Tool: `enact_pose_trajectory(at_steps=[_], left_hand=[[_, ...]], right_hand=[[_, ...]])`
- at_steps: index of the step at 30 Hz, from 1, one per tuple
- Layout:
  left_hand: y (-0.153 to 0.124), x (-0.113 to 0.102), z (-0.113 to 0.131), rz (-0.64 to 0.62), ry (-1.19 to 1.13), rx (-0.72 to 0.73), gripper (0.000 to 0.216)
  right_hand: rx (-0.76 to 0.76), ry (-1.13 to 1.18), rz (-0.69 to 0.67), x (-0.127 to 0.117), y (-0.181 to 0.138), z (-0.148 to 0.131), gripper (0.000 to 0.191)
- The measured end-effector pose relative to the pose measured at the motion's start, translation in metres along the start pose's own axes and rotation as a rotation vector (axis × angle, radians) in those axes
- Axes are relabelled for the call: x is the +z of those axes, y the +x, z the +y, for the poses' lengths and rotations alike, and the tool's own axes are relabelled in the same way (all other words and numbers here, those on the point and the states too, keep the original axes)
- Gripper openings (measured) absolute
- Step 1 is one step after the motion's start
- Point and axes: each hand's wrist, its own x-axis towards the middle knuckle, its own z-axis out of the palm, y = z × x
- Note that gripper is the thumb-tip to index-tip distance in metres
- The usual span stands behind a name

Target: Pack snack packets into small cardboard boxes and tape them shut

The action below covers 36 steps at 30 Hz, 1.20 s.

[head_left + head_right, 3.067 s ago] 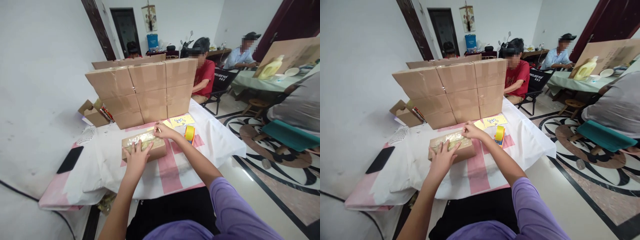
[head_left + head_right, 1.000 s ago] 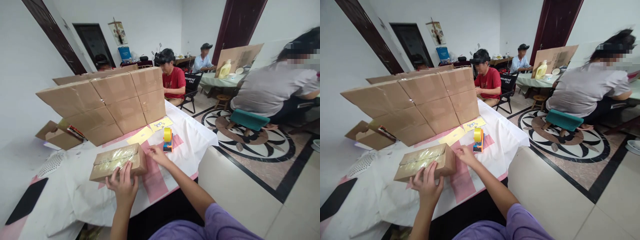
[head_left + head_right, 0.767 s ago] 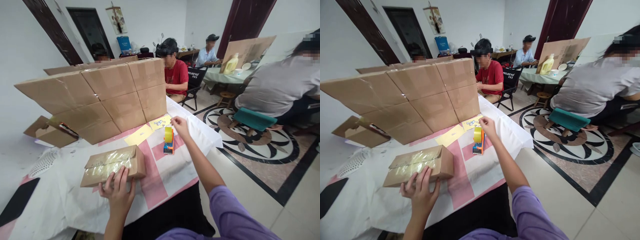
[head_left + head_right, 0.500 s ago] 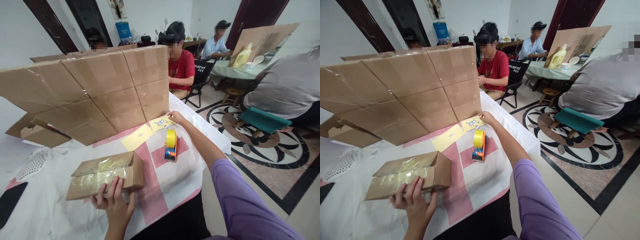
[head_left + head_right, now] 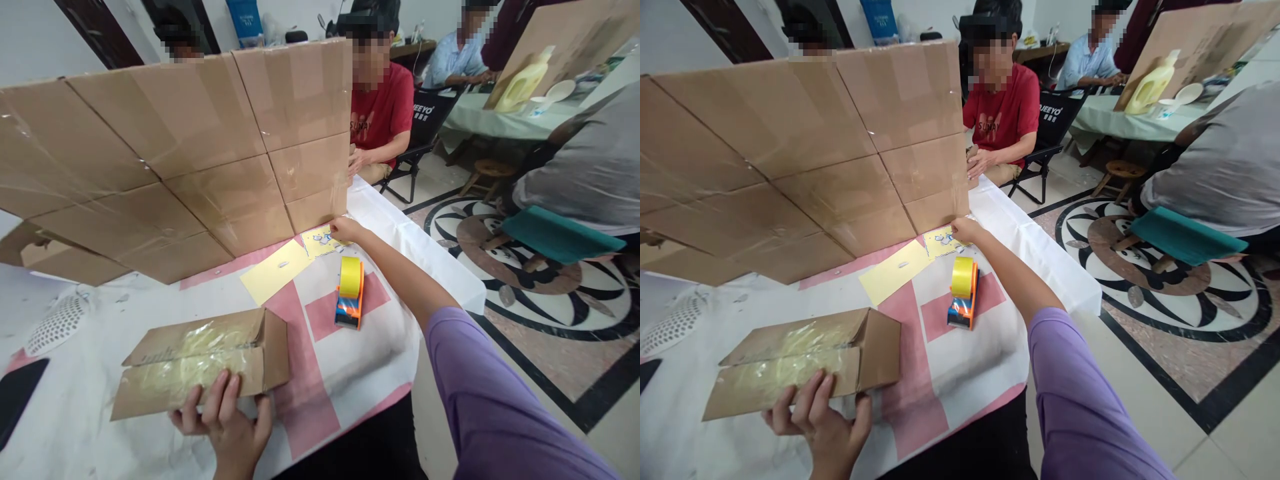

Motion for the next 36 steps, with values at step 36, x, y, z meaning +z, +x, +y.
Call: enact_pose_trajectory(at_steps=[36], left_hand=[[-0.001,0.006,0.004,0.03,-0.019,-0.057,0.083]], right_hand=[[0.085,0.194,0.366,0.02,-0.034,0.001,0.029]])
